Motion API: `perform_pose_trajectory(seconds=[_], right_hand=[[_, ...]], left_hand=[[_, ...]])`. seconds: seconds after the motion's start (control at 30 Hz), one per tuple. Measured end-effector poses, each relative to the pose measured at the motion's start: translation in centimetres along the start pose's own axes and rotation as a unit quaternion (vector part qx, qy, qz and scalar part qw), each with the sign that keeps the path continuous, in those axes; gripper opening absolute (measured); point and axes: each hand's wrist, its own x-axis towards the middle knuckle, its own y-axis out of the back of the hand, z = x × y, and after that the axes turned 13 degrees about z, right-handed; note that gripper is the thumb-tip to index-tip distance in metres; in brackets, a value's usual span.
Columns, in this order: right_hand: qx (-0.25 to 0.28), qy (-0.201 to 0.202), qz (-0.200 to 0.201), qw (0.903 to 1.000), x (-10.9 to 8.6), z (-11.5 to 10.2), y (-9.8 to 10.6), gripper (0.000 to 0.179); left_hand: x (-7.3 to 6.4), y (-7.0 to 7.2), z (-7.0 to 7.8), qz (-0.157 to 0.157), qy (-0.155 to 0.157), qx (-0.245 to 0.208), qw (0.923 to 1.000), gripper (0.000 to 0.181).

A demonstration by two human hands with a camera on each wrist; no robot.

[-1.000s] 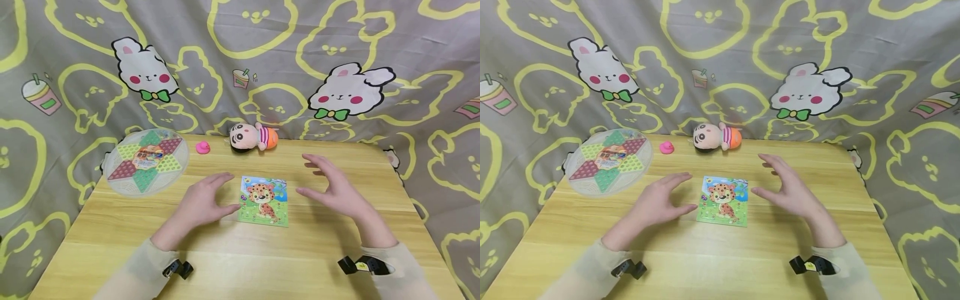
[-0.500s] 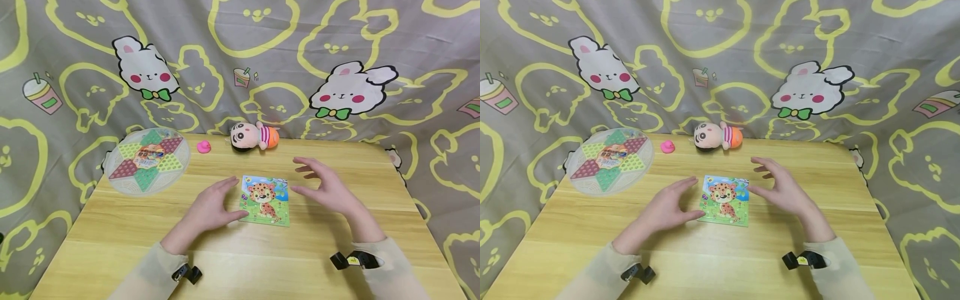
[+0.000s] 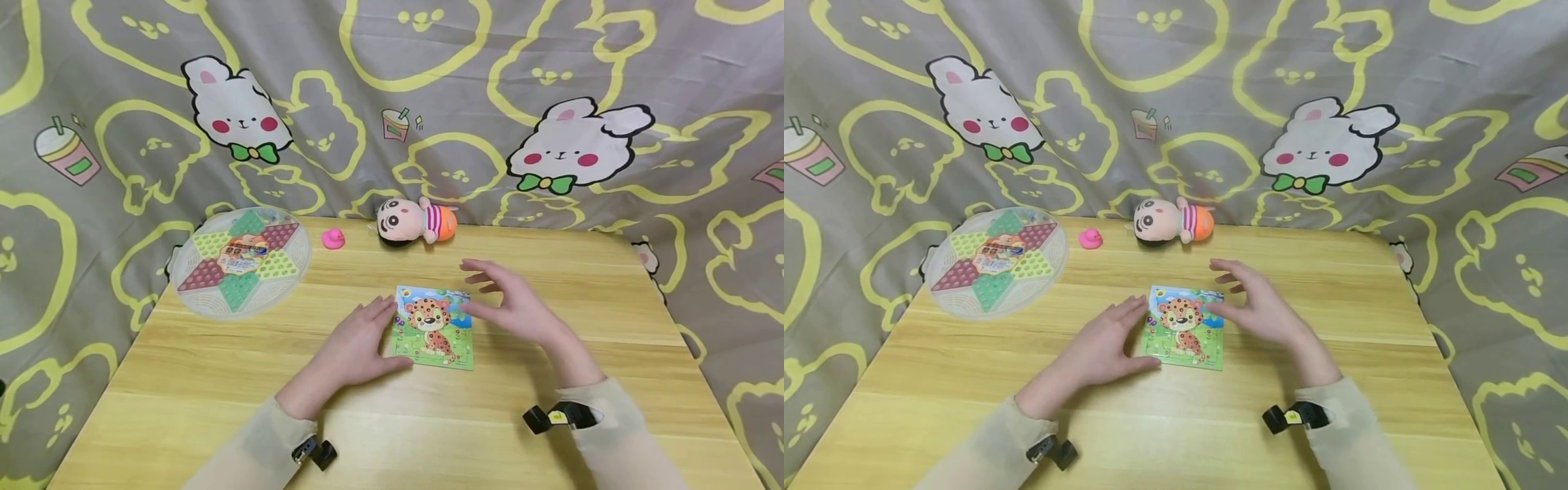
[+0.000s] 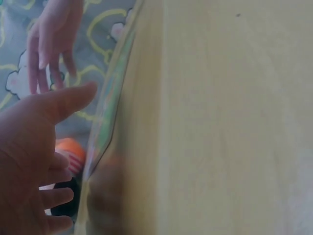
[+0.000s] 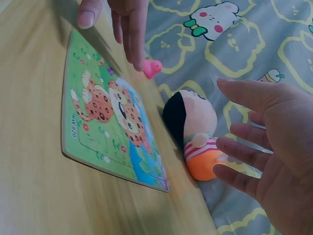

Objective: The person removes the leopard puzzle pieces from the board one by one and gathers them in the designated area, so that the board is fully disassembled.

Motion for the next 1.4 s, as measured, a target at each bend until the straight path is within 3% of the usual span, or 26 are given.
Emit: perform_pose_trajectory(seconds=[0.5,0.9,1.4], right_hand=[[0.013,-0.030,-0.035,0.9988,0.7,-0.1,-1.8,0.067],[0.018,-0.028,-0.054,0.9980,1.1,0.4,-2.7,0.064],[0.014,-0.025,-0.076,0.9967,2.5,1.0,-4.3,0.059]], left_hand=[[0.1,-1.1,0.6,-0.015,0.002,0.005,0.9999,0.108],[0.2,-1.1,1.3,-0.014,-0.017,0.014,0.9997,0.103],[0.2,-1.7,2.1,-0.030,-0.010,0.034,0.9989,0.092]])
